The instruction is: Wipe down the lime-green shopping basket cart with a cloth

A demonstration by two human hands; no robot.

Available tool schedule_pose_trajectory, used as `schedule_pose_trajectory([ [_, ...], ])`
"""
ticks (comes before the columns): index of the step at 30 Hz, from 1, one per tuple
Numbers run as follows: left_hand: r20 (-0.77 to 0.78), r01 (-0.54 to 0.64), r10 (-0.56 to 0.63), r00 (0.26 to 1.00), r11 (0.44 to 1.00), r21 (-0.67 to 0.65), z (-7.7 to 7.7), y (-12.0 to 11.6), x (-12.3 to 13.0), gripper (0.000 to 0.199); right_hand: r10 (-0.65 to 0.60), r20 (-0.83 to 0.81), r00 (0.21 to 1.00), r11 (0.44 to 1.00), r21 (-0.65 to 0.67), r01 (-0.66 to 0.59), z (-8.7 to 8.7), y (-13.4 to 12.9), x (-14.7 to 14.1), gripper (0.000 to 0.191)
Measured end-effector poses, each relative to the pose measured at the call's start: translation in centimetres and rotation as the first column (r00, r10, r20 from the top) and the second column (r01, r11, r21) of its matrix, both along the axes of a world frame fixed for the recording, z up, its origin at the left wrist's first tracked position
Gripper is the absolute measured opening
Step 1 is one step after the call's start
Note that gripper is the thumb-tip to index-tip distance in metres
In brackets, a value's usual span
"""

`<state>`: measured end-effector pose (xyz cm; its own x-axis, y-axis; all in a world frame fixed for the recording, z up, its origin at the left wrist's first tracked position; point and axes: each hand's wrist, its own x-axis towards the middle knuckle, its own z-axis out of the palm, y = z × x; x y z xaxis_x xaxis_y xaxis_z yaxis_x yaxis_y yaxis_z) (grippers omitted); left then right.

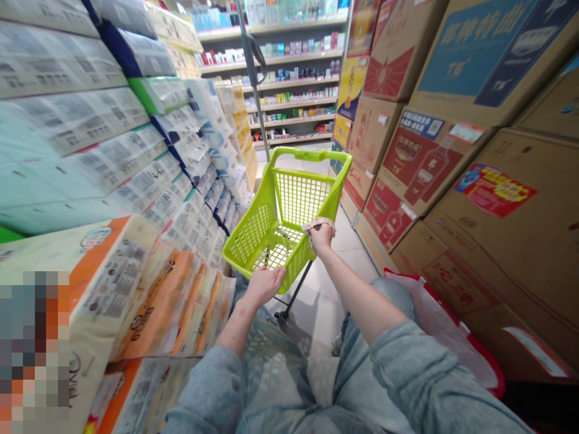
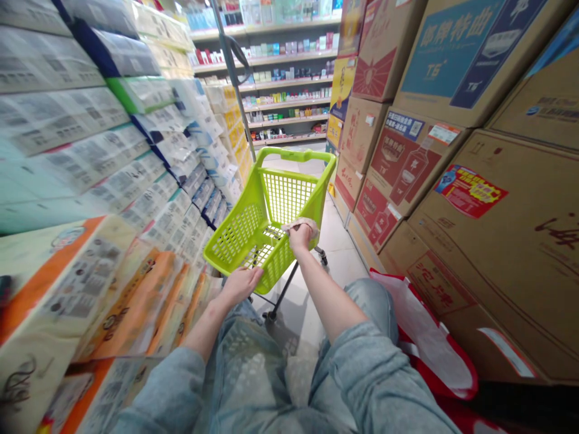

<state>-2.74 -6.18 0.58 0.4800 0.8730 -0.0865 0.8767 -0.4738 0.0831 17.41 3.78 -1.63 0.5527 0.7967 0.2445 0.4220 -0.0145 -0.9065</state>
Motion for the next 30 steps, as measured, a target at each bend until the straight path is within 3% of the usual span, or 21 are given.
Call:
schedule_pose_trajectory([
  [3, -0.025, -0.041, 0.042, 0.999, 0.998, 0.037, -0.4, 0.0, 0.0, 0.054, -0.025, -0.004, 1.000, 0.999, -0.041, 0.025, -1.0, -2.0, -2.0, 0.011],
  [8, 0.017, -0.049, 0.049, 0.999, 0.998, 0.040, -1.0, 0.5, 0.3, 0.058, 0.086, -0.095, 0.992, 0.995, 0.053, -0.081, -3.6, -7.5, -6.1, 0.017],
  [11, 0.037, -0.036, 0.034, 0.999, 0.997, 0.067, -0.9, 0.5, 0.5, 0.058, 0.152, -0.107, 0.983, 0.988, 0.058, -0.146, -3.9, -9.1, -6.7, 0.016],
  [14, 0.067, 0.008, -0.015, 0.998, 0.995, 0.103, -0.8, -0.2, 0.8, 0.052, 0.110, -0.052, 0.993, 0.993, 0.035, -0.109, -3.1, -8.9, -6.0, 0.017],
  [18, 0.172, 0.002, -0.024, 0.985, 0.992, 0.127, -0.8, -1.8, 1.1, 0.041, 0.003, 0.095, 0.995, 0.992, 0.128, -0.016, -1.6, -6.8, -4.6, 0.030],
  [20, 0.268, -0.015, -0.020, 0.963, 0.992, 0.128, -0.7, -2.7, 0.8, 0.036, 0.090, 0.215, 0.973, 0.984, 0.130, -0.120, -1.0, -5.7, -4.2, 0.030],
  [22, 0.369, -0.037, -0.019, 0.929, 0.989, 0.145, -0.2, -3.7, 0.3, 0.036, 0.182, 0.372, 0.910, 0.977, 0.033, -0.209, -0.7, -4.9, -3.8, 0.028],
  [25, 0.467, -0.101, 0.013, 0.884, 0.981, 0.165, 0.7, -4.6, -0.8, 0.040, 0.230, 0.522, 0.821, 0.973, -0.104, -0.207, -0.6, -4.2, -3.1, 0.027],
  [30, 0.393, -0.164, 0.093, 0.915, 0.975, 0.151, 0.6, -4.7, -2.5, 0.036, 0.242, 0.596, 0.766, 0.970, -0.137, -0.199, -0.8, -4.5, -2.3, 0.031],
])
